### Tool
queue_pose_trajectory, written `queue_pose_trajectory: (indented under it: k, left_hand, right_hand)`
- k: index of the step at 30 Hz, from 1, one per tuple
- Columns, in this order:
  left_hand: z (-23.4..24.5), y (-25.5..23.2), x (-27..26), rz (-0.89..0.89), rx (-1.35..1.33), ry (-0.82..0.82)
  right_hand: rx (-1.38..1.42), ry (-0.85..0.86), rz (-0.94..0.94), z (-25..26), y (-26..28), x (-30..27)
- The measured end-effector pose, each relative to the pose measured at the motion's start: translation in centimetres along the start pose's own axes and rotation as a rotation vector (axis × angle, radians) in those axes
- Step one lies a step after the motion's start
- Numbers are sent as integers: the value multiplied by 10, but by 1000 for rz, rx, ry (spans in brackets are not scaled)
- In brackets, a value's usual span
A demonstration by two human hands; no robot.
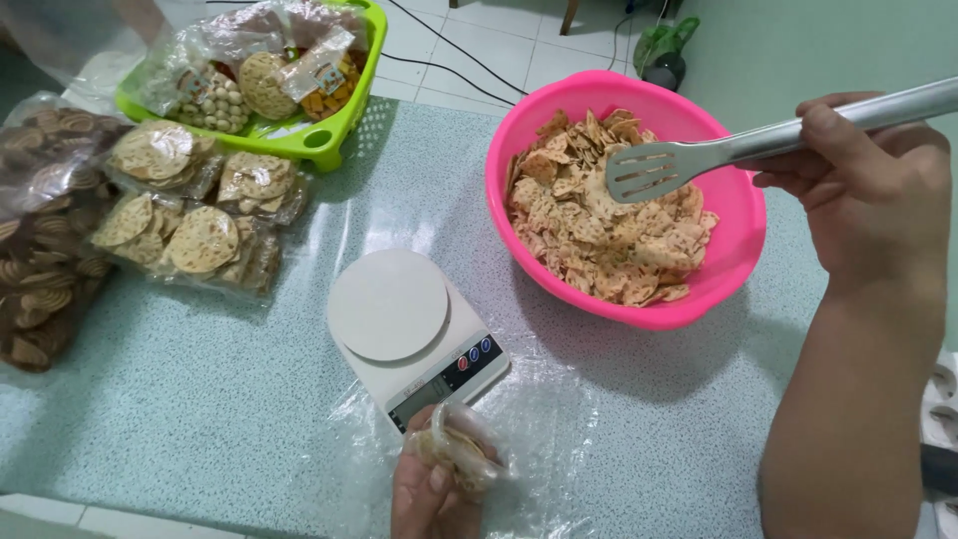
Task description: Transferring snack chips from a bowl to a plastic bag using tongs and weighing the portion on a scale.
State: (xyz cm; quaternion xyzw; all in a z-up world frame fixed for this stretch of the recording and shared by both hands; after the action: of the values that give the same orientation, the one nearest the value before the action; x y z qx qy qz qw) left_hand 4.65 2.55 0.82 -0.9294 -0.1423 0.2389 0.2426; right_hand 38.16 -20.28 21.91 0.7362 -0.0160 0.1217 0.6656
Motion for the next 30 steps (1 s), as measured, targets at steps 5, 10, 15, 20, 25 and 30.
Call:
queue_pose_trajectory:
  k: [5, 10, 15, 20, 25, 30]
  left_hand:
    - [-16, -21, -7, -11, -39, -91]
    - [-66, -78, -10, -313, 29, 97]
    - [-100, -129, -10, -446, 352, 16]
    - [-126, -161, 21, -423, 568, 73]
    - [-149, -175, 59, -581, 678, 316]
    - [-174, -176, 91, -561, 722, 508]
  right_hand:
    - [119, 181, 50, -16, 11, -18]
    - [229, 290, 87, -32, 12, -44]
    - [473, 420, 139, -82, 37, -87]
    - [521, 324, 173, -97, 27, -100]
    - [499, 217, 182, -97, 18, -97]
    - [471, 174, 178, -93, 7, -90]
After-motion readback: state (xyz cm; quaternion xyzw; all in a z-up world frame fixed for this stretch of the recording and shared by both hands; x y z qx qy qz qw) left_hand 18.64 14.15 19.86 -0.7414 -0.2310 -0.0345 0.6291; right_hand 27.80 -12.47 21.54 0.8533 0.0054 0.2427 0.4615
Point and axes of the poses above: each hand's wrist, its own x-axis towards the middle knuckle, its own z-axis out of the back of the hand, y = z × x, the point moved 7 cm from there along x, towards the middle knuckle, and after that the axes turned 8 degrees about x, right-handed, at the moved point
